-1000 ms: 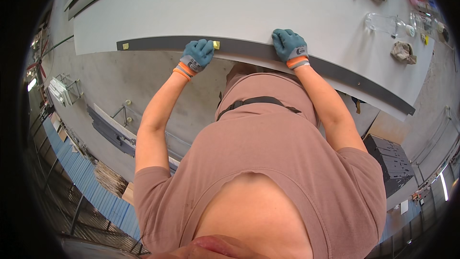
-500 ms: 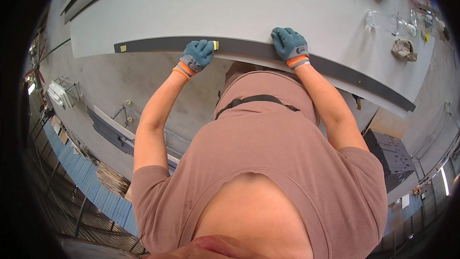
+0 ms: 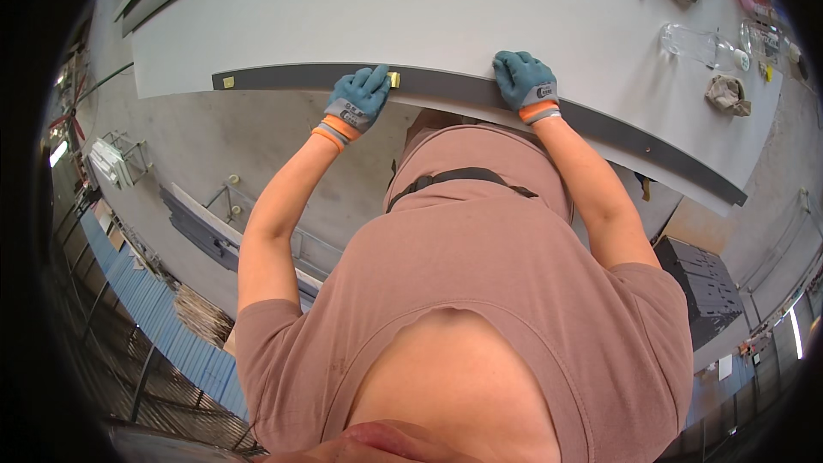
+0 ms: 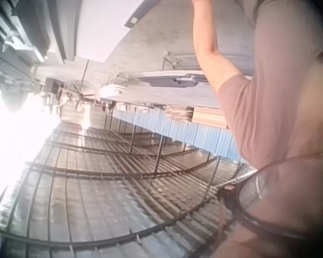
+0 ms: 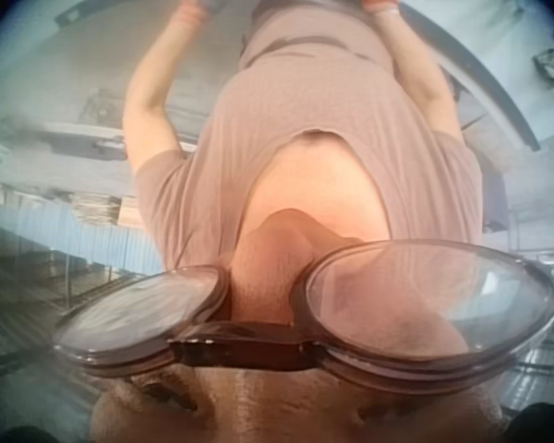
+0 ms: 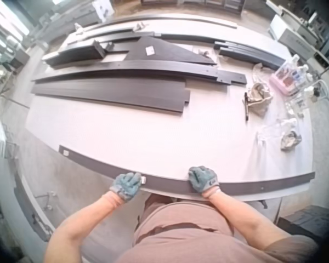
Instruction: The person wipes a long dark molding on a white table with a white cloth, then applies small yellow tape pieces along the molding's length. The person repeats this process on a second molding, placing tape at intervals and pressing it down.
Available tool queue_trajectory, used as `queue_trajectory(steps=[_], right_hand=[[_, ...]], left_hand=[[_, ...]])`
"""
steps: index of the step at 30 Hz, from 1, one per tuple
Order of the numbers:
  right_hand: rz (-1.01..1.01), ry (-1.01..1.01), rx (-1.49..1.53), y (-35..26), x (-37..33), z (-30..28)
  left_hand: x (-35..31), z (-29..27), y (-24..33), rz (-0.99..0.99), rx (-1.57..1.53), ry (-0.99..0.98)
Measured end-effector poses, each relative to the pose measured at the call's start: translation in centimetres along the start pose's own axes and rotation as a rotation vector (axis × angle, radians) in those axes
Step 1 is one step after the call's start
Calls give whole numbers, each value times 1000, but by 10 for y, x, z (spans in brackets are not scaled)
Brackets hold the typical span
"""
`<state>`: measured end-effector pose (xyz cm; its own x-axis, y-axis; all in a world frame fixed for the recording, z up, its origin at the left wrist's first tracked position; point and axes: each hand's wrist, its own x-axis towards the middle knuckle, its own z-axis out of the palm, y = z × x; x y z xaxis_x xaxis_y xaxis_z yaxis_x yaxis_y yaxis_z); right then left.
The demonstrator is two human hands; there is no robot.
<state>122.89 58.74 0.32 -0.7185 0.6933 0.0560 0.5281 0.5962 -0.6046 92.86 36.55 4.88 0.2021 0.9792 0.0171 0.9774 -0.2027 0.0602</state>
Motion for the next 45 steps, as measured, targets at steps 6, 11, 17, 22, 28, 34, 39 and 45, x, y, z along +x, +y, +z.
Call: queue_trajectory(steps=[6,11,17,22,28,34,39,45], right_hand=[[6,0,-15,3,-3,6],[24,4,-42,-4,0,5],[79,84,-122,-16,4,10],[137,61,-109,-118,17,25],[447,10,53,-212,4,90],[665,-86,-13,-251,-1,112],[612,-53,-209,-265,2,130],[526,160,-302,-264,4,148]], left_hand=[[-13,-5,5,-54,40,-89],[-14,-38,4,-96,-132,53],[-37,-49,-62,-395,-222,318],[-73,16,-160,-689,-281,426],[-72,58,-194,-713,-204,405],[-75,57,-194,-716,-265,461],[-74,56,-196,-700,-244,462],[-74,54,-198,-694,-218,398]])
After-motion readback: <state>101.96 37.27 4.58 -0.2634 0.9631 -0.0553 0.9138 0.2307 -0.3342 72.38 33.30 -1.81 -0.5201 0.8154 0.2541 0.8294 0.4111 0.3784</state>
